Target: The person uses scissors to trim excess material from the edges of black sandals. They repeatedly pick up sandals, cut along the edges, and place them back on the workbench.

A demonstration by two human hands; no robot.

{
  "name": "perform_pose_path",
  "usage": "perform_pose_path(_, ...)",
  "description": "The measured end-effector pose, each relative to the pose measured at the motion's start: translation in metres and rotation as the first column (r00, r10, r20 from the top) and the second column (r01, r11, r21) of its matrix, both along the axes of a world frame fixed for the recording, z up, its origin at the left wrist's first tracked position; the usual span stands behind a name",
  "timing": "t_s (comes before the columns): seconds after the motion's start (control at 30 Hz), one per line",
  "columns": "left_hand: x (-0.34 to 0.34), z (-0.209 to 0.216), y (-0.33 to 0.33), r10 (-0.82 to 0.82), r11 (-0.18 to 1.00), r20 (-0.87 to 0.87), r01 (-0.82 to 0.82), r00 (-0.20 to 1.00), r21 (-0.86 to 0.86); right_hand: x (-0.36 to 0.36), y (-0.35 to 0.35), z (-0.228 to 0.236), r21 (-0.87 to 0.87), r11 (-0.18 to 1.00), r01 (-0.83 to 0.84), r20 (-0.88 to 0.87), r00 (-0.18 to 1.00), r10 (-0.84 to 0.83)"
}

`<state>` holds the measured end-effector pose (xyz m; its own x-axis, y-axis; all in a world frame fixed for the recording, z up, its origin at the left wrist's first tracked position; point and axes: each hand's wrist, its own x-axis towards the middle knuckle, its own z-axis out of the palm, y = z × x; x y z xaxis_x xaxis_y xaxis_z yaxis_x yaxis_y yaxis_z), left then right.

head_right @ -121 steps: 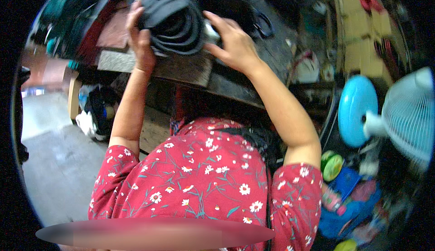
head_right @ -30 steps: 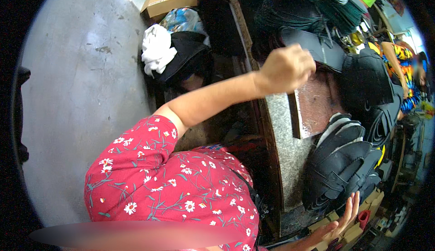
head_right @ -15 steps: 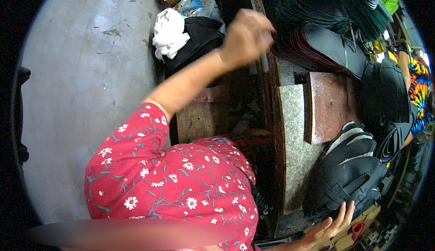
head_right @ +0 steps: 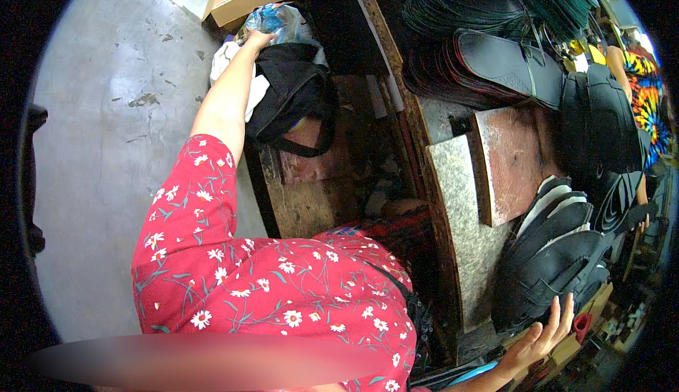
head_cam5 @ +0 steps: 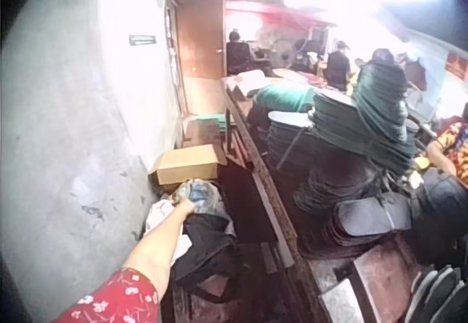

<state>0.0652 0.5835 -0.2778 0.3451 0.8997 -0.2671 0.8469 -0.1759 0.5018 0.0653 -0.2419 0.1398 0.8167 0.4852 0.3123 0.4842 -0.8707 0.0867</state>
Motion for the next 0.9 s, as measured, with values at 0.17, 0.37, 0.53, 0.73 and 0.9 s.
perform_pose_path(0.17,-0.001,0.067,-0.049,-0.017,0.91,0.187,-0.062,0.982,0.41,-0.007,-0.013,0.002,-0.007,1.0,-0.008,0.029,1.0,0.008)
perform_pose_path(0.37,-0.006,0.178,-0.192,-0.523,0.751,0.565,0.031,0.638,0.66,-0.013,-0.016,0.005,0.093,0.995,-0.04,0.056,0.998,0.035)
perform_pose_path(0.53,-0.029,0.221,-0.339,-0.855,0.409,0.244,0.304,0.458,0.861,-0.009,0.004,0.001,0.05,0.959,-0.28,0.072,0.958,0.276)
perform_pose_path(0.73,-0.067,0.275,-0.5,-0.951,0.163,0.273,0.513,-0.147,0.843,-0.032,0.055,-0.015,0.18,0.821,-0.542,0.005,0.835,0.55)
perform_pose_path(0.9,-0.089,0.298,-0.56,-0.881,0.01,0.219,0.446,-0.419,0.895,-0.079,0.077,-0.048,0.541,0.788,-0.295,-0.357,0.768,0.532)
